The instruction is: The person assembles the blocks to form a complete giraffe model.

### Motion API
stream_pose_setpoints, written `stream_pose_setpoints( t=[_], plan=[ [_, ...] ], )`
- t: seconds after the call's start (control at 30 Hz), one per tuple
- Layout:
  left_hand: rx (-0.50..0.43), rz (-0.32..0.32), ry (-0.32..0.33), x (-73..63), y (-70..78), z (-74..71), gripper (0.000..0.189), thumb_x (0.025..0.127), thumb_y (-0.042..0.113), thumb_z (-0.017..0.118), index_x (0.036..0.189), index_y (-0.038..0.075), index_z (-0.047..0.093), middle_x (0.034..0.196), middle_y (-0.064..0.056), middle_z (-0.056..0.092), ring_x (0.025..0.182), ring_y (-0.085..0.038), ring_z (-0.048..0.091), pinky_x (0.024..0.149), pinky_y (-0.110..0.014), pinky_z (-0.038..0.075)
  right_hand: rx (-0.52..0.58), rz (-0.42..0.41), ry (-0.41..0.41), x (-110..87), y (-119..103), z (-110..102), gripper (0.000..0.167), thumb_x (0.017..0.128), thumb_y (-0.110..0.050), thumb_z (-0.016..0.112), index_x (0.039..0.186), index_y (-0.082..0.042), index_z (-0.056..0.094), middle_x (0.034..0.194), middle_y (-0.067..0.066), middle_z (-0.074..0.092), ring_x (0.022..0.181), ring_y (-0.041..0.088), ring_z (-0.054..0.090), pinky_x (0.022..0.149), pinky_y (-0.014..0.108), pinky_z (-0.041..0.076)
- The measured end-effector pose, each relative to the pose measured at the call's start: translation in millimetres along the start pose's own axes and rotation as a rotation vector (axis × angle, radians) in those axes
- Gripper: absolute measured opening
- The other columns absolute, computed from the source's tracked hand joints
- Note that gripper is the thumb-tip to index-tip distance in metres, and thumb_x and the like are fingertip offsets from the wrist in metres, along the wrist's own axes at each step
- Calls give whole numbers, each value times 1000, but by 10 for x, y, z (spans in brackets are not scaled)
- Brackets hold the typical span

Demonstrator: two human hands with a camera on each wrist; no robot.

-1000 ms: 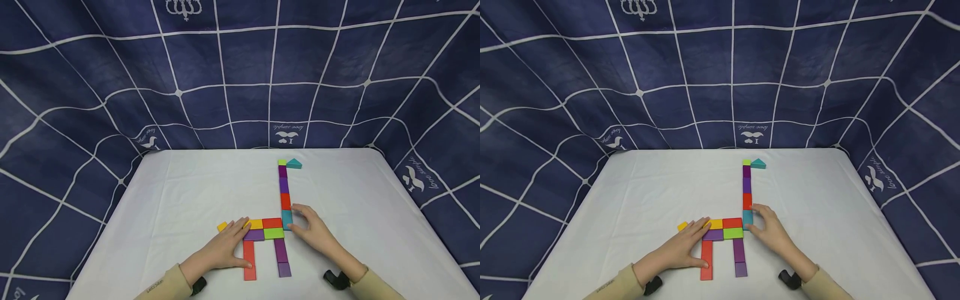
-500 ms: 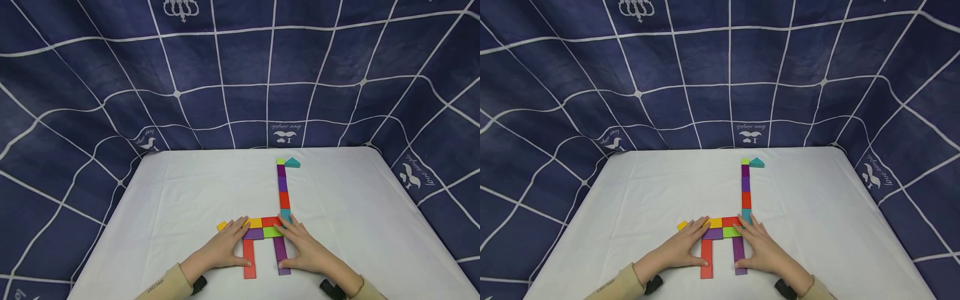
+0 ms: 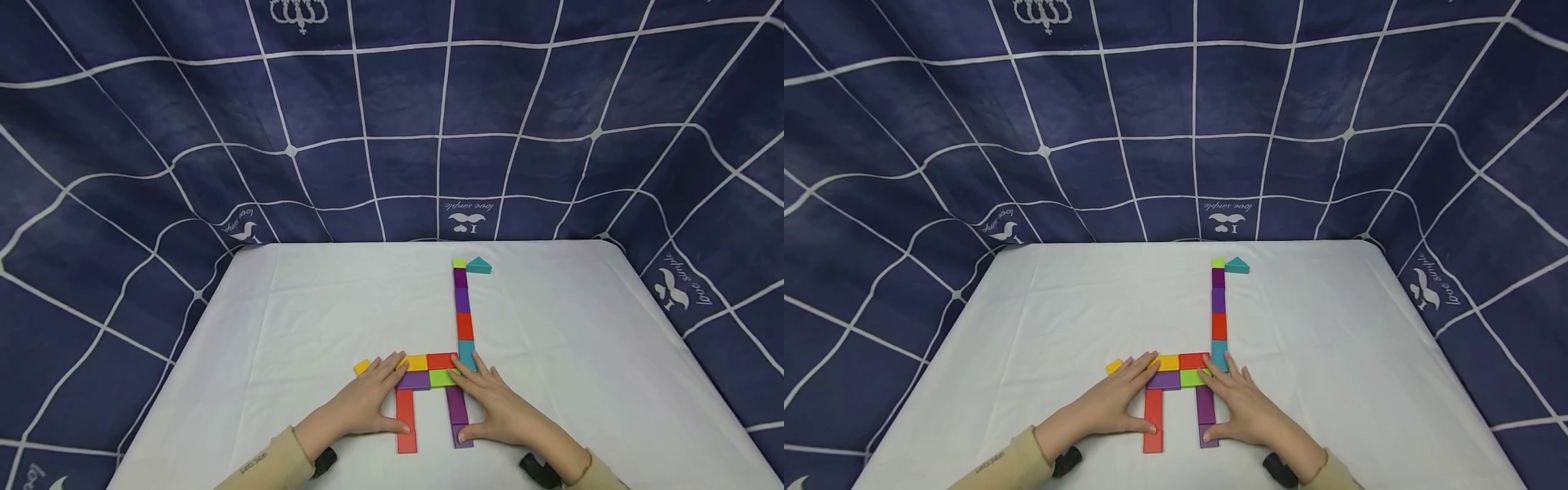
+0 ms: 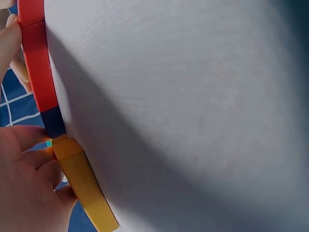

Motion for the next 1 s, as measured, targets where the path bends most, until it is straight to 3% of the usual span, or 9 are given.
stream_pose_setpoints(
  t=[0.47,0.63,0.83,0.9,1.0],
  plan=[
    [-44,-18,6,-11,-3,-28,103,80,68,67,156,10,28,166,-5,16,153,-22,17,124,-46,21,-24,54,-39,30,40,13,102,65,-61,81,147,-12,47,162,7,30,151,46,7,112,75,14],
    [-117,-68,131,-71,-92,-184,91,86,56,68,155,11,31,164,-6,23,151,-27,24,121,-47,28,-15,51,-41,34,38,7,100,67,-60,81,147,-11,47,162,7,29,150,47,6,112,75,12],
    [-70,-167,377,-261,-282,-486,63,84,38,77,137,10,57,143,-8,52,130,-27,52,108,-45,47,-19,62,-39,32,34,-5,101,66,-59,82,148,-12,46,162,8,29,150,47,5,113,74,11],
    [-35,-210,425,-324,-362,-534,59,81,37,80,129,8,62,132,-9,58,120,-27,58,102,-43,51,-19,70,-40,31,35,-4,102,65,-59,82,149,-14,45,162,7,30,151,46,5,114,73,11],
    [-9,-297,437,-389,-473,-503,62,77,43,83,121,4,65,116,-9,61,103,-23,59,91,-40,55,-16,72,-39,30,32,-6,101,65,-58,83,149,-14,45,162,7,30,151,46,5,114,73,11]
  ],
)
Point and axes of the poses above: each hand's wrist, its own x-axis towards the middle knuckle, its own z-axis out of the palm, y = z × x, the point moved 9 cm from there along x, towards the middle knuckle
